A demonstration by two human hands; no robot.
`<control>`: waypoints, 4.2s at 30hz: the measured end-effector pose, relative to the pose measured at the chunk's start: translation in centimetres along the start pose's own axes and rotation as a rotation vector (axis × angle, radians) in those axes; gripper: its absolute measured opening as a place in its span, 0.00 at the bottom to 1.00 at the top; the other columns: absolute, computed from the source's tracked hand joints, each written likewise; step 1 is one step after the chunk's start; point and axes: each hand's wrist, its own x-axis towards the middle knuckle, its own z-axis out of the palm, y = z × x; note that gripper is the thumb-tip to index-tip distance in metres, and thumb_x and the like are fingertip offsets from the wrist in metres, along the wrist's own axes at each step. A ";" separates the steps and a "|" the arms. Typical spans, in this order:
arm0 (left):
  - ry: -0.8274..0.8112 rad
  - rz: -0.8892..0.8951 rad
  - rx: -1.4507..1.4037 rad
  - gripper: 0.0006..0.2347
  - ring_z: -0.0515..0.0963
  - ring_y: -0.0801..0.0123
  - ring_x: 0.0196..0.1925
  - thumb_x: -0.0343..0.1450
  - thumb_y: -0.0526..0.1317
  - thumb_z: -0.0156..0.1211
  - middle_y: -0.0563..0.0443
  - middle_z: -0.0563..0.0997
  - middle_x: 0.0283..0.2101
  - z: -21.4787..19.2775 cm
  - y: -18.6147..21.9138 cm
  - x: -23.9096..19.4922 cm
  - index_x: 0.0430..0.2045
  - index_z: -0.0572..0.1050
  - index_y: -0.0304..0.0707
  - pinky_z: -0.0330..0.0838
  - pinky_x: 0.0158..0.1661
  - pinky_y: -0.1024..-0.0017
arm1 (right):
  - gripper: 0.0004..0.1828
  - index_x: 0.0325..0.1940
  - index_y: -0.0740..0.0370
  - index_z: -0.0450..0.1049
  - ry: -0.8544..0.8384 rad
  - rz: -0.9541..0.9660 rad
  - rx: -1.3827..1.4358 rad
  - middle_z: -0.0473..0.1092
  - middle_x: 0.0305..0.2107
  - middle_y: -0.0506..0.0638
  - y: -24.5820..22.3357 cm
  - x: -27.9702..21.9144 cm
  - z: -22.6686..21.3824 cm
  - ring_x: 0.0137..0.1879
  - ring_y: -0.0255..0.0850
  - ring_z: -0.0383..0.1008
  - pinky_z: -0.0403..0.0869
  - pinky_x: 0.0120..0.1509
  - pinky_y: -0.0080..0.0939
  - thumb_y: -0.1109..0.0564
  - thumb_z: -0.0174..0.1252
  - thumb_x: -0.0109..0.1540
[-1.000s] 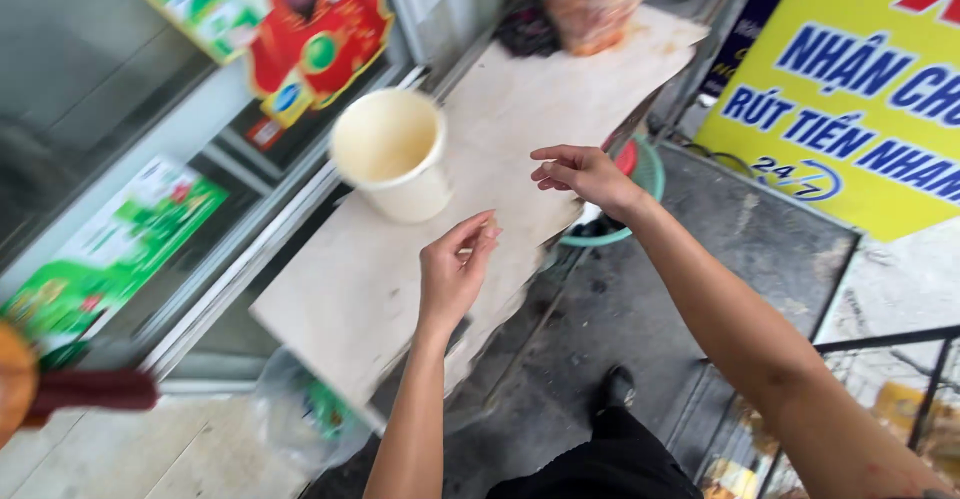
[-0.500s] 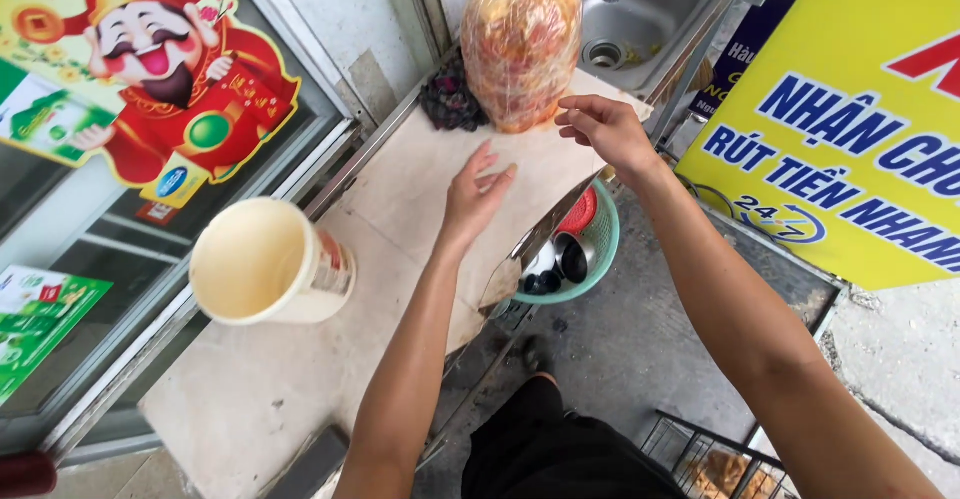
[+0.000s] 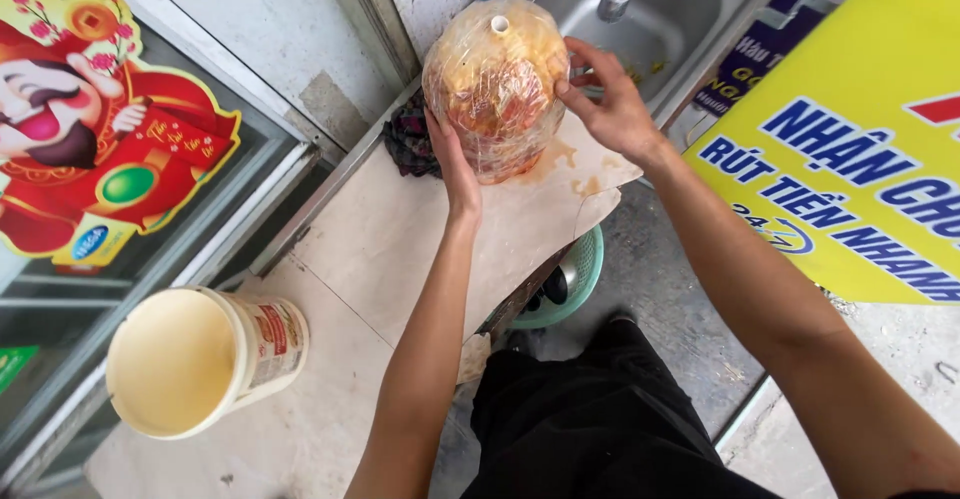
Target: Rinsing a large bag of food ingredients at a sink using a plastic hose to circulate water.
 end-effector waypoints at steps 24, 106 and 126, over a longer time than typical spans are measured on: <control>0.744 0.241 0.585 0.24 0.73 0.54 0.59 0.70 0.31 0.67 0.42 0.65 0.64 10.8 -2.5 -8.9 0.61 0.68 0.39 0.75 0.51 0.63 | 0.08 0.53 0.67 0.79 -0.416 -0.243 0.410 0.80 0.46 0.55 6.8 -0.9 0.2 0.50 0.39 0.82 0.79 0.57 0.38 0.62 0.60 0.70; 0.305 0.310 0.561 0.08 0.81 0.71 0.41 0.66 0.29 0.68 0.50 0.79 0.41 8.1 -0.8 -8.3 0.38 0.80 0.32 0.83 0.43 0.73 | 0.09 0.48 0.62 0.77 -0.429 -0.371 0.018 0.72 0.46 0.56 10.3 -1.4 -0.6 0.53 0.49 0.75 0.74 0.57 0.47 0.54 0.61 0.68; 0.229 0.214 0.659 0.12 0.83 0.62 0.44 0.70 0.30 0.65 0.45 0.81 0.44 9.0 -4.8 -9.9 0.47 0.75 0.37 0.82 0.39 0.70 | 0.20 0.37 0.65 0.82 -0.153 -0.262 -0.176 0.77 0.36 0.60 2.7 -3.3 0.2 0.40 0.53 0.80 0.77 0.44 0.50 0.43 0.70 0.63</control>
